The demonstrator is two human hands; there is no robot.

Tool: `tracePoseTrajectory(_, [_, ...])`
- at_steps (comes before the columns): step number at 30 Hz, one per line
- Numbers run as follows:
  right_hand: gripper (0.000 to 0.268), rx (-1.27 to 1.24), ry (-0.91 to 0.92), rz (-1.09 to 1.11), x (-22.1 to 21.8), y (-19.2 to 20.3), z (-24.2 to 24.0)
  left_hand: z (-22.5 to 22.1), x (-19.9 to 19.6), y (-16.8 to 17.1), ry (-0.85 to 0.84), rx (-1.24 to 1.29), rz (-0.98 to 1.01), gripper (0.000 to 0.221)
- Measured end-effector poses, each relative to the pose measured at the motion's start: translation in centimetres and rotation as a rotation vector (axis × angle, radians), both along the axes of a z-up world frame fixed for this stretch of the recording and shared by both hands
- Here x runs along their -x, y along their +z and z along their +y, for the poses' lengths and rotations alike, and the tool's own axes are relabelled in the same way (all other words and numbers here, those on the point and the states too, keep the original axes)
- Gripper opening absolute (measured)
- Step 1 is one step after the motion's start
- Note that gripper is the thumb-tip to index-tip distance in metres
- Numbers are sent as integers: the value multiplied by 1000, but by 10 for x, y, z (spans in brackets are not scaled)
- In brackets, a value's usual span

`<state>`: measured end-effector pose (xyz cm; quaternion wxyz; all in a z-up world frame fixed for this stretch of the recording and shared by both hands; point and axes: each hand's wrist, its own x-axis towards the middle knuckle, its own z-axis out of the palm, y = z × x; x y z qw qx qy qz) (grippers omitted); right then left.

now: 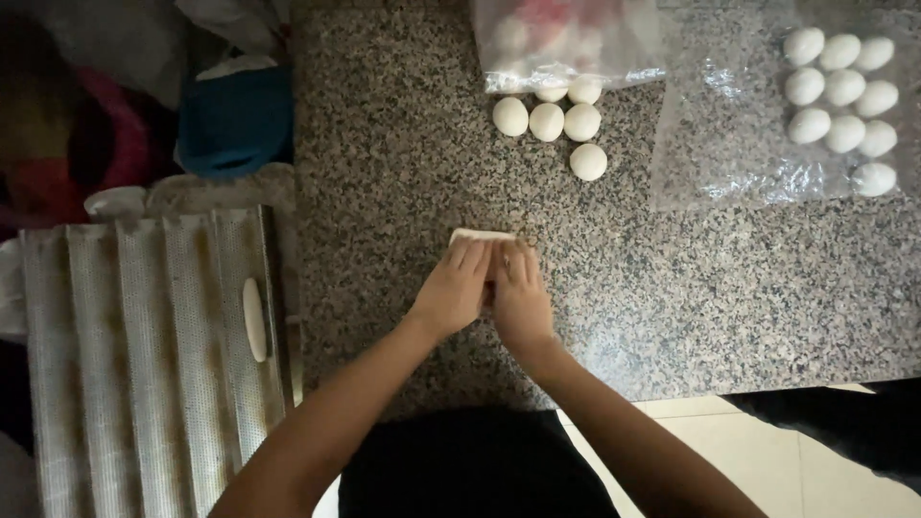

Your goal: Shaping small dough balls into elongated loaves by hand and arranging them on a baking tray for proofing.

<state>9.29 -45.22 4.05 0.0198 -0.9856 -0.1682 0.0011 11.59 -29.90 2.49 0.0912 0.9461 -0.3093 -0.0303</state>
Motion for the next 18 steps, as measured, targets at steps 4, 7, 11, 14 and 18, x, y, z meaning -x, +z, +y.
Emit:
tracePoseTrajectory(4, [67,118,36,121,-2,-24,-9,-2,4,-25,-7,-3,-47,57])
tracePoseTrajectory(7, [61,98,47,148,-12,-23,-15,0,0,-20,-8,17,-36,55])
tracePoseTrajectory(11, [42,-317,-84,150,-27,-11,-24,3,-11,2,136,224,107,51])
tracePoseTrajectory(14, [50,-301,-51,65,-16,-8,-11,7,-3,-2,98,205,-13,58])
tracePoseTrajectory(18, [76,-212,-33,165,21,-13,-5,7,18,-20,5,144,-139,58])
